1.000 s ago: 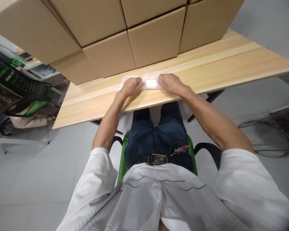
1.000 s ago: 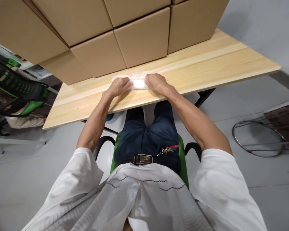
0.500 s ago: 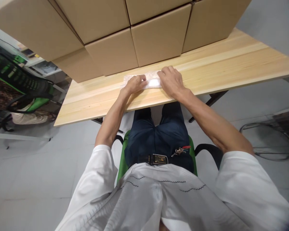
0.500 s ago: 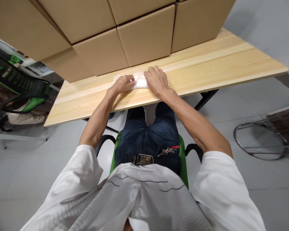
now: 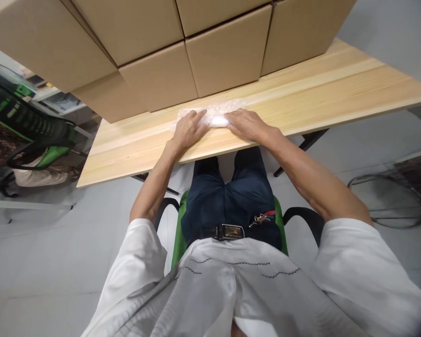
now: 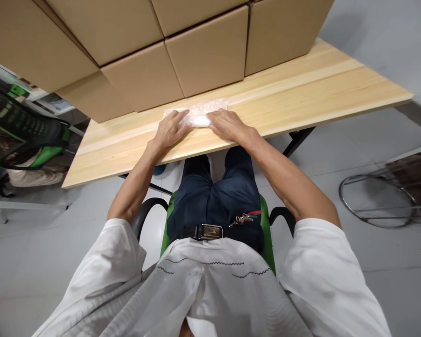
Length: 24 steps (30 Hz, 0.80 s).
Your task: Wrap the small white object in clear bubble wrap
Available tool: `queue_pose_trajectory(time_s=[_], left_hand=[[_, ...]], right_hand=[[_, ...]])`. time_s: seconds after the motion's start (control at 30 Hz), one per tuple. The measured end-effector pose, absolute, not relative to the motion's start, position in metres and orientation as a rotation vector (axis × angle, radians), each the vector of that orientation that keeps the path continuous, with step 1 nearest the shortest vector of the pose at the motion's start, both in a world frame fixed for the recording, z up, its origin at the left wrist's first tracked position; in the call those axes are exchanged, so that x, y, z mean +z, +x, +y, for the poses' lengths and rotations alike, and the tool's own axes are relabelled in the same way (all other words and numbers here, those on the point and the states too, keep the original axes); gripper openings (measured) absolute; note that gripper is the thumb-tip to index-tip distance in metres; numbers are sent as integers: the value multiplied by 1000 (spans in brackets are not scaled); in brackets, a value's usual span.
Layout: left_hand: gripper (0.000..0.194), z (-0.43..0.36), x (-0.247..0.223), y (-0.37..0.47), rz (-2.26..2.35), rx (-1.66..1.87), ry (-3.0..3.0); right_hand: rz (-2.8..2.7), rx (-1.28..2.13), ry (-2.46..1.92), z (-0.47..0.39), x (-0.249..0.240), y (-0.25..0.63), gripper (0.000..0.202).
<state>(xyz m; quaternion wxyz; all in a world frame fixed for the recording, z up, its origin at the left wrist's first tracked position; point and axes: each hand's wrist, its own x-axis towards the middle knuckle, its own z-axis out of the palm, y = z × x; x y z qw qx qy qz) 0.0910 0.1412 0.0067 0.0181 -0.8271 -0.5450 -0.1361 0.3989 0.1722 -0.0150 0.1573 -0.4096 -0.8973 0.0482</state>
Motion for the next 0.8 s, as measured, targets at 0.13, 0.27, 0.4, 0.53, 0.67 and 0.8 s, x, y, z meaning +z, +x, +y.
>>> queue_pose_trajectory(time_s=[0.13, 0.27, 0.4, 0.53, 0.67, 0.8], left_hand=[[53, 145, 4, 96, -1482, -423, -2637], [30, 157, -9, 108, -1414, -439, -2622], [30, 160, -17, 109, -1475, -423, -2607], [41, 152, -13, 104, -1531, -466, -2615], [53, 156, -4, 102, -1612, -447, -2626], [53, 180, 6, 104, -1760, -383, -2613]], right_hand=[[-2573, 162, -1221, 169, -5, 396, 47], [-2574, 124, -1296, 160, 3, 392, 50], [-2555, 110, -1360, 153, 8, 391, 52], [-2542, 151, -1365, 159, 13, 395, 50], [-2522, 233, -1409, 173, 15, 398, 52], [-2451, 338, -1474, 186, 9, 398, 62]])
